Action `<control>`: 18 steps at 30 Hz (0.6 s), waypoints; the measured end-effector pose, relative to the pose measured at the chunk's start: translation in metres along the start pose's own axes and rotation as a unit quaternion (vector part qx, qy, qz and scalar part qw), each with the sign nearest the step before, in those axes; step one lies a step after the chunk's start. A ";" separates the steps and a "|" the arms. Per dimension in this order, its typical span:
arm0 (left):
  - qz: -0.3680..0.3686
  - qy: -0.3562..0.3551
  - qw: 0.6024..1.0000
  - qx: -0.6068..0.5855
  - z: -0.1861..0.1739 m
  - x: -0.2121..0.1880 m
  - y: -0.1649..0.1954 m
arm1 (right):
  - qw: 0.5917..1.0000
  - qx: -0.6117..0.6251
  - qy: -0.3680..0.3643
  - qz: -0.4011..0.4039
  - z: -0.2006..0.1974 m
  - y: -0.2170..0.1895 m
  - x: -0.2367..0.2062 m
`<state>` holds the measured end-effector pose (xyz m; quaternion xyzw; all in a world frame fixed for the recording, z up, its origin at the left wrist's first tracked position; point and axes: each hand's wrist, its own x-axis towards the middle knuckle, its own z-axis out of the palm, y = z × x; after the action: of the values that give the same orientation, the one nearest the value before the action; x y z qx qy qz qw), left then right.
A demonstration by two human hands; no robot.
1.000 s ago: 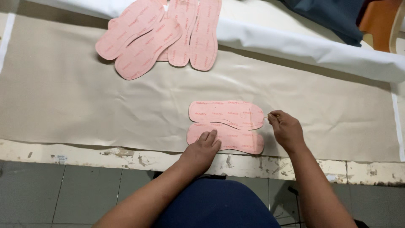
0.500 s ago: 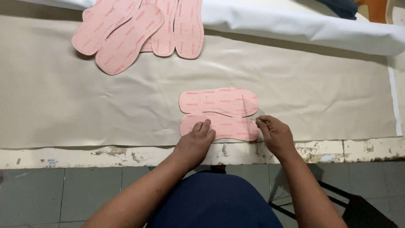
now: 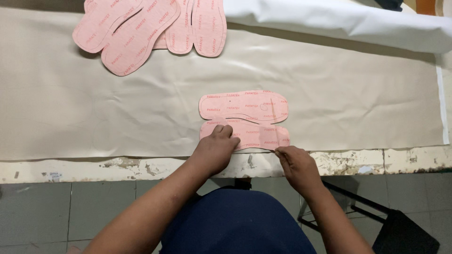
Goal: The person unrolls a large roll of beige fabric onto a work table, then places pink shoe insole templates on the fabric. Using a yellow pencil, the person traces the outline of the templates onto the fabric to mark cutting lines.
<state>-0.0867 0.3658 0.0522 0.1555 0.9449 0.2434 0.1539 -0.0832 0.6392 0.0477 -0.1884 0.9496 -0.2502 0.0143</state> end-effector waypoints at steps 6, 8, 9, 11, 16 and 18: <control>-0.057 -0.098 0.993 -0.013 -0.013 0.018 -0.003 | 0.995 0.034 -0.043 -0.081 0.021 -0.032 0.022; -0.063 -0.130 0.989 -0.014 -0.012 0.031 -0.011 | 0.990 0.044 -0.058 -0.120 0.030 -0.043 0.030; -0.068 -0.145 0.987 -0.015 -0.010 0.038 -0.016 | 0.986 0.054 -0.070 -0.140 0.034 -0.048 0.034; 0.005 -0.183 0.982 0.040 -0.005 0.053 -0.030 | 0.976 0.076 -0.094 -0.179 0.044 -0.057 0.043; 0.008 -0.249 0.968 -0.028 0.007 0.082 -0.055 | 0.962 0.108 -0.128 -0.214 0.067 -0.078 0.057; -0.149 -0.255 0.923 -0.246 0.003 0.087 -0.060 | 0.956 0.123 -0.117 -0.240 0.078 -0.085 0.064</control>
<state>-0.1778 0.3495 0.0008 0.0272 0.7961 0.3947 0.4579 -0.1032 0.5112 0.0251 -0.4350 0.8300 -0.3378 0.0879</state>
